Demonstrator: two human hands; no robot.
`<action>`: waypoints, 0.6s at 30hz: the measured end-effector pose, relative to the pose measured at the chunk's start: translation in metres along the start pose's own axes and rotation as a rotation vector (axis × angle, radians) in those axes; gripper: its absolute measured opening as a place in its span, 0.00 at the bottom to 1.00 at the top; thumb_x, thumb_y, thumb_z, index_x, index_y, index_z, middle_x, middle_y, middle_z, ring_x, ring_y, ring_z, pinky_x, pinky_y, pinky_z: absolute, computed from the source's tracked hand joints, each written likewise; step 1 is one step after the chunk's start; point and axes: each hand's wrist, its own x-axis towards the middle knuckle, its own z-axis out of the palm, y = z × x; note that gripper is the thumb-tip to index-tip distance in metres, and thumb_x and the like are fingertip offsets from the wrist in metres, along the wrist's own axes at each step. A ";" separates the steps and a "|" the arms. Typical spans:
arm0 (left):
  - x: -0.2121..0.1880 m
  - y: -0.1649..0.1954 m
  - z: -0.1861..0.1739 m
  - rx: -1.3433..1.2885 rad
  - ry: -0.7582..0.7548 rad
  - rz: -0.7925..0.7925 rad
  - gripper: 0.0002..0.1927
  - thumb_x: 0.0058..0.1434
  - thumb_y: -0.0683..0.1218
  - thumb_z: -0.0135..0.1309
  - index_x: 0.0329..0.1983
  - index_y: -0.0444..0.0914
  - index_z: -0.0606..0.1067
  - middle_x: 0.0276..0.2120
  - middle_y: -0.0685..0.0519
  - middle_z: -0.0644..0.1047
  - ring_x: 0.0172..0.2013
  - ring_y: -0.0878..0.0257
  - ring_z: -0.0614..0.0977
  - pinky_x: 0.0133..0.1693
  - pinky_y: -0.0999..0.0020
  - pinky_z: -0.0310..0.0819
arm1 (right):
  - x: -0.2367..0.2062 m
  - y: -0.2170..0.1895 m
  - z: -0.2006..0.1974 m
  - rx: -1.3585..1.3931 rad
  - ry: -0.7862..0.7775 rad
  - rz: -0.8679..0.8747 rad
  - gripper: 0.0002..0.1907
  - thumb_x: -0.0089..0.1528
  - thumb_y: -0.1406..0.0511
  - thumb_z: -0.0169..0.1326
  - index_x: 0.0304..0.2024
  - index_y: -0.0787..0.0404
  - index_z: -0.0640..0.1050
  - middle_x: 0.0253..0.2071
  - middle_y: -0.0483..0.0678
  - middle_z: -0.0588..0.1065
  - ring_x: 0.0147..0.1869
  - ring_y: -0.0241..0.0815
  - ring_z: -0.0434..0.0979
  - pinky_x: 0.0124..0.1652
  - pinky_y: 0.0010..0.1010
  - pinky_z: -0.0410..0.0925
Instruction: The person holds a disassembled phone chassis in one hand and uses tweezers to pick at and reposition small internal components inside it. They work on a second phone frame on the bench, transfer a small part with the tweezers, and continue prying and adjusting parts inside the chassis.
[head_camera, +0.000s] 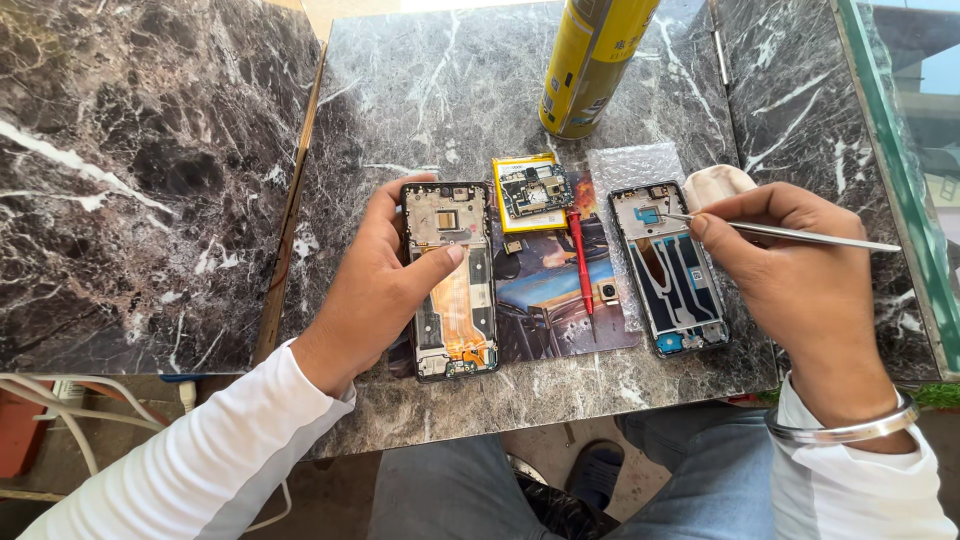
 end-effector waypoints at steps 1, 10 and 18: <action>0.000 0.001 -0.001 0.025 0.008 0.015 0.35 0.63 0.37 0.55 0.71 0.33 0.56 0.53 0.46 0.76 0.53 0.63 0.79 0.55 0.68 0.75 | 0.000 0.000 0.000 -0.003 0.005 0.006 0.09 0.62 0.68 0.64 0.42 0.67 0.81 0.35 0.46 0.80 0.34 0.27 0.75 0.33 0.18 0.67; -0.003 0.017 -0.006 0.622 0.081 0.043 0.43 0.62 0.50 0.58 0.74 0.35 0.50 0.53 0.41 0.77 0.52 0.56 0.83 0.53 0.64 0.75 | -0.003 -0.002 0.002 -0.019 0.026 -0.022 0.09 0.63 0.68 0.64 0.43 0.68 0.81 0.36 0.47 0.81 0.36 0.28 0.77 0.34 0.18 0.68; -0.005 0.011 -0.005 1.000 0.089 0.261 0.46 0.62 0.55 0.62 0.73 0.31 0.53 0.62 0.32 0.66 0.63 0.38 0.67 0.62 0.47 0.61 | -0.001 0.005 0.002 -0.038 -0.006 0.023 0.08 0.62 0.68 0.64 0.42 0.67 0.81 0.36 0.49 0.82 0.37 0.30 0.79 0.35 0.21 0.69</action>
